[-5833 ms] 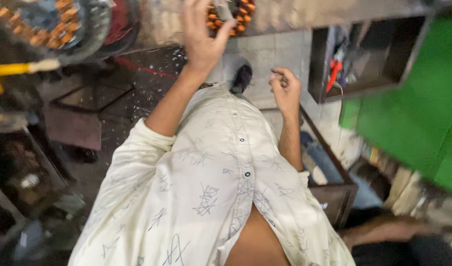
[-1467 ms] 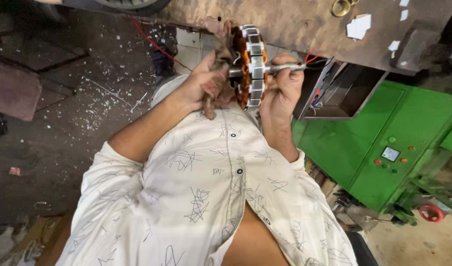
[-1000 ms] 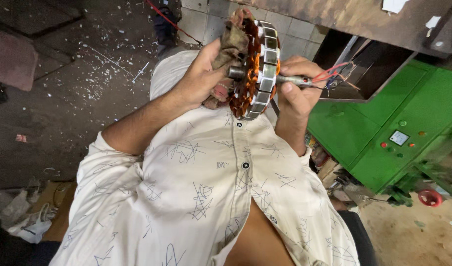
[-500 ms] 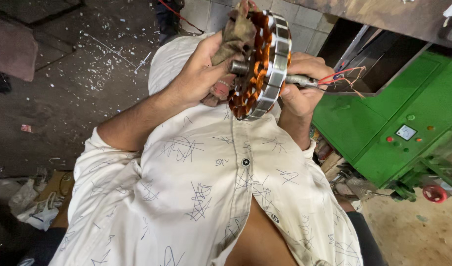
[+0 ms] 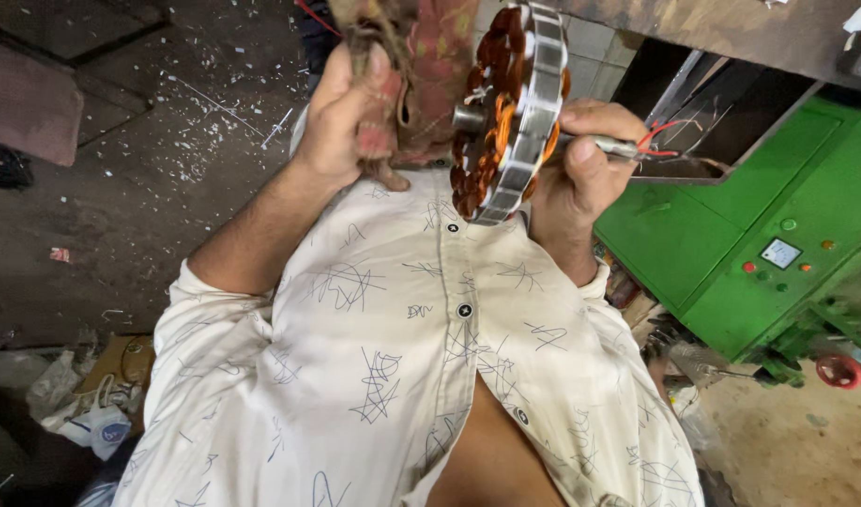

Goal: The person works on a motor stator, stripping and twisting red wires, then connecting them to the copper windings. They move to a nearby area to retrieve a wire, return to the workbench, and use a cloth to wipe the stator while holding it.

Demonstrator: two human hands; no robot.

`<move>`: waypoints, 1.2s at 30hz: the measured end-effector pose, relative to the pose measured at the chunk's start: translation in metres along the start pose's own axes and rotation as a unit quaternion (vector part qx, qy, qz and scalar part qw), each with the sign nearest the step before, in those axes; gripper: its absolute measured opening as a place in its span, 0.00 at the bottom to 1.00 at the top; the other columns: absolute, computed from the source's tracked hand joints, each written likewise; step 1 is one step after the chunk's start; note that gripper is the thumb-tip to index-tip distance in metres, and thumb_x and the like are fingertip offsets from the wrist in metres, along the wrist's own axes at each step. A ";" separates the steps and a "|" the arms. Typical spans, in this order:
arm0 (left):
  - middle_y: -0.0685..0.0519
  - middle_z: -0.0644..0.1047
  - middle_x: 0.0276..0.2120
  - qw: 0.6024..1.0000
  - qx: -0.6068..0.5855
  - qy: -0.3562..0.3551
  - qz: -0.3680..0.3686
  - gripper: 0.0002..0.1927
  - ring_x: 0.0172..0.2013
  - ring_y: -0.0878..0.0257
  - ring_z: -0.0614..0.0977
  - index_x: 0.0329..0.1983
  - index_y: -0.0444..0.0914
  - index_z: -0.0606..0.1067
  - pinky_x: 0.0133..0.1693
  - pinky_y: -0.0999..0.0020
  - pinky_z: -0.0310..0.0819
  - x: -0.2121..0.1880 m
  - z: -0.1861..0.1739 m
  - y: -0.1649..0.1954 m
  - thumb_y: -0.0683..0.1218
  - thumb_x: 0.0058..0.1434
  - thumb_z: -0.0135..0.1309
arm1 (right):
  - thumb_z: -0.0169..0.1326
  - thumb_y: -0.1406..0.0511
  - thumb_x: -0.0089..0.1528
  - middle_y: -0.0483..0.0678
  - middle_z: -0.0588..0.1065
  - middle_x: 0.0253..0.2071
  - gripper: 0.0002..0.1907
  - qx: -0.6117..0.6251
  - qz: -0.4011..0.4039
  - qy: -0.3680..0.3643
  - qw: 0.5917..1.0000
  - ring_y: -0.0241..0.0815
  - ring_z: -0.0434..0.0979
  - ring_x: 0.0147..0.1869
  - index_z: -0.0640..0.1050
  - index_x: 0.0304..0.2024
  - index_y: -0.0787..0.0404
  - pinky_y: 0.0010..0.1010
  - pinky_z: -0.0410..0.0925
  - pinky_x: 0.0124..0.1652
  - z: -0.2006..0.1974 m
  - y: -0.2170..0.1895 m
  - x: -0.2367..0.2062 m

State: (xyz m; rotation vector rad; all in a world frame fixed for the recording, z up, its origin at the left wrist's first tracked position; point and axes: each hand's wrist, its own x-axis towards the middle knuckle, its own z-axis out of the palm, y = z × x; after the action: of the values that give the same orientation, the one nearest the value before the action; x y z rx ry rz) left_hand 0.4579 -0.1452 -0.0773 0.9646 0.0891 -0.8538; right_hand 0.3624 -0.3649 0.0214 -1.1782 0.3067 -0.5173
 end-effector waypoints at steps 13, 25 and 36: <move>0.47 0.77 0.45 0.896 0.232 -0.034 0.378 0.29 0.44 0.56 0.82 0.57 0.27 0.68 0.52 0.64 0.77 -0.019 0.052 0.058 0.39 0.55 0.64 | 0.54 0.61 0.73 0.58 0.73 0.32 0.16 0.029 0.049 -0.049 0.997 0.40 0.71 0.23 0.69 0.50 0.69 0.25 0.65 0.23 0.010 -0.016 -0.001; 0.45 0.79 0.47 0.877 0.209 -0.034 0.431 0.33 0.46 0.58 0.84 0.58 0.27 0.65 0.51 0.63 0.79 -0.010 0.062 0.062 0.41 0.55 0.68 | 0.50 0.60 0.76 0.60 0.76 0.34 0.16 0.042 0.097 -0.052 0.993 0.39 0.72 0.24 0.69 0.52 0.69 0.24 0.66 0.25 0.010 -0.017 -0.007; 0.45 0.82 0.42 0.859 0.341 -0.109 0.366 0.11 0.38 0.56 0.87 0.41 0.30 0.78 0.39 0.69 0.79 -0.013 0.054 0.072 0.36 0.59 0.68 | 0.51 0.61 0.78 0.59 0.75 0.31 0.17 0.031 0.145 -0.010 0.989 0.40 0.70 0.22 0.70 0.47 0.72 0.25 0.64 0.24 0.007 -0.021 -0.010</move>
State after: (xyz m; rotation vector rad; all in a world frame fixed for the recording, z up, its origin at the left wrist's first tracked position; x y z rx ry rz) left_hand 0.4819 -0.1582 0.0090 1.4140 -0.7889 -0.2515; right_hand 0.3527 -0.3600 0.0433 -1.0556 0.4341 -0.2588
